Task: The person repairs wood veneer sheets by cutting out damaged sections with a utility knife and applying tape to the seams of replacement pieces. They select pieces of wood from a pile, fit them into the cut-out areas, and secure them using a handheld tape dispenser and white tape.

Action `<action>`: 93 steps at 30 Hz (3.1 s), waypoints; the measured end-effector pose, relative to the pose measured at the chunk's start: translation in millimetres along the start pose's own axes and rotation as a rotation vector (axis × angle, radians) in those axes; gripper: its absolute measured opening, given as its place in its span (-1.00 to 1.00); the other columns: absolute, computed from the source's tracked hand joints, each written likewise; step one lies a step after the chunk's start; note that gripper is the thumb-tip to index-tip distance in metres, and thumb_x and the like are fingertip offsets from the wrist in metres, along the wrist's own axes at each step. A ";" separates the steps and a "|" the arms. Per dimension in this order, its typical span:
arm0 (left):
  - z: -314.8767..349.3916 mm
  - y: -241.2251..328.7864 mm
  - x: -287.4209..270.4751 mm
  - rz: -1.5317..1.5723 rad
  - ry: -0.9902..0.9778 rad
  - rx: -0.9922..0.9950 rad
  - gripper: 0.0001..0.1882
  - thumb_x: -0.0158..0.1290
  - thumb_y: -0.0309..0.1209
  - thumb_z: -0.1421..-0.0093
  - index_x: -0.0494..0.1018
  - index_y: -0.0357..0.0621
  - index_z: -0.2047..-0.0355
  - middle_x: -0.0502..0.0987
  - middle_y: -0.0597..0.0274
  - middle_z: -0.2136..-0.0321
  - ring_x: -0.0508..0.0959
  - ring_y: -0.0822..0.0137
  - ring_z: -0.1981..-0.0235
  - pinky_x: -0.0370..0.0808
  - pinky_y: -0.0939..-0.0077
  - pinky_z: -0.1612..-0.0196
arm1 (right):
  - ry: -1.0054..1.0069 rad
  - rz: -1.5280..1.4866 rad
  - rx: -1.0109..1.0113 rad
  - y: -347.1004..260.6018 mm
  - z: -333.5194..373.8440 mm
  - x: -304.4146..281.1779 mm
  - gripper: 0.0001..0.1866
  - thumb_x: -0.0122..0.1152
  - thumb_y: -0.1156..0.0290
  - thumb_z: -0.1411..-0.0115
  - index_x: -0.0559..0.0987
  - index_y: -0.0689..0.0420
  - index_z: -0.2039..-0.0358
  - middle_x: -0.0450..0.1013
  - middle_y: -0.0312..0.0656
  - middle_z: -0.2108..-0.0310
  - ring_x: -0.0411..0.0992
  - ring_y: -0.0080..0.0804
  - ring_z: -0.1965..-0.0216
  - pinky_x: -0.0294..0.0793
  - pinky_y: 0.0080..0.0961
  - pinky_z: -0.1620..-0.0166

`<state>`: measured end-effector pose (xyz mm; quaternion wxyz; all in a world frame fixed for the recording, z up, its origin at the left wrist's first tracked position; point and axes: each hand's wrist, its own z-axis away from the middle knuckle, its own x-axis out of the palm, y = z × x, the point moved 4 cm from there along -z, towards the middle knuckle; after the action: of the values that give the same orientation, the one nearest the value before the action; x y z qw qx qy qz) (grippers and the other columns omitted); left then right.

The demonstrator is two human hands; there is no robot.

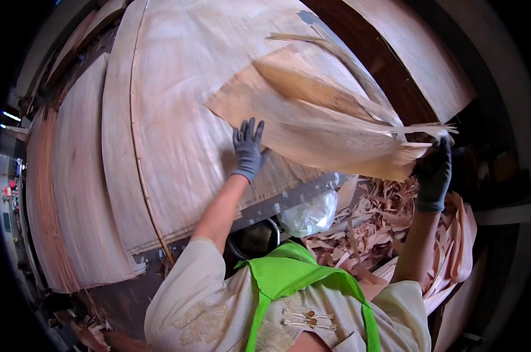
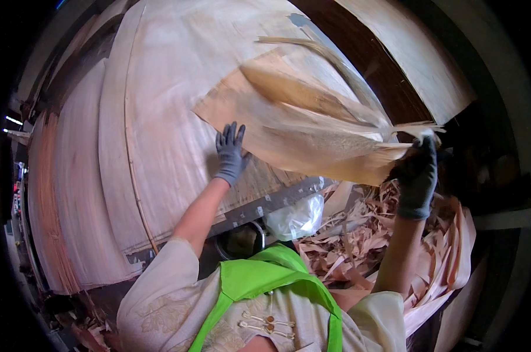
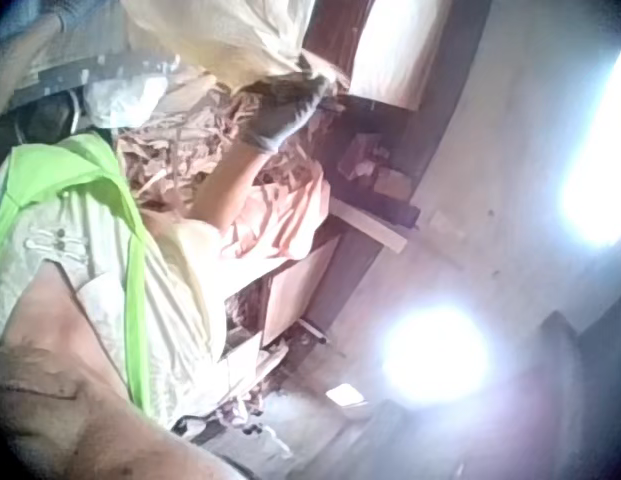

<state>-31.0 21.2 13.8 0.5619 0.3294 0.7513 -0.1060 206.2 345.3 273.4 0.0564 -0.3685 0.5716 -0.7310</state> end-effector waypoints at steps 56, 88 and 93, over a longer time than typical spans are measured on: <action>-56.7 -208.5 25.6 1.220 -0.163 -0.977 -0.53 0.05 -0.22 -0.15 0.40 -0.40 0.08 0.53 -0.02 0.22 0.52 0.20 0.21 0.43 0.44 0.12 | -0.081 0.174 0.439 255.6 -89.9 -10.0 -0.86 0.17 0.37 -0.11 0.42 0.08 0.51 0.13 -0.44 0.79 0.07 -0.64 0.84 0.04 -0.64 0.75; 55.8 -195.2 -49.7 0.955 -0.051 -0.999 -0.72 0.13 -0.49 -0.09 0.45 -0.22 0.15 0.52 0.26 0.53 0.45 0.48 0.63 0.40 0.62 0.59 | -0.039 0.553 0.416 279.8 -5.7 -69.0 -0.88 0.22 0.41 -0.07 0.56 0.20 0.46 0.43 -0.32 0.61 0.29 -0.63 0.68 0.22 -0.68 0.61; 74.7 -191.6 -35.2 0.918 -0.032 -1.016 -0.51 0.20 -0.35 -0.07 0.36 -0.30 0.03 0.48 0.30 0.59 0.38 0.53 0.68 0.34 0.64 0.64 | -0.067 0.570 0.417 285.6 3.6 -78.4 -0.90 0.18 0.47 -0.08 0.56 0.24 0.47 0.43 -0.33 0.61 0.32 -0.63 0.63 0.27 -0.67 0.56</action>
<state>-85.5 -177.3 -20.2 0.6459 0.3084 0.4839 0.5035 168.2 284.7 -14.1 0.3506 -0.1985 0.4879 -0.7744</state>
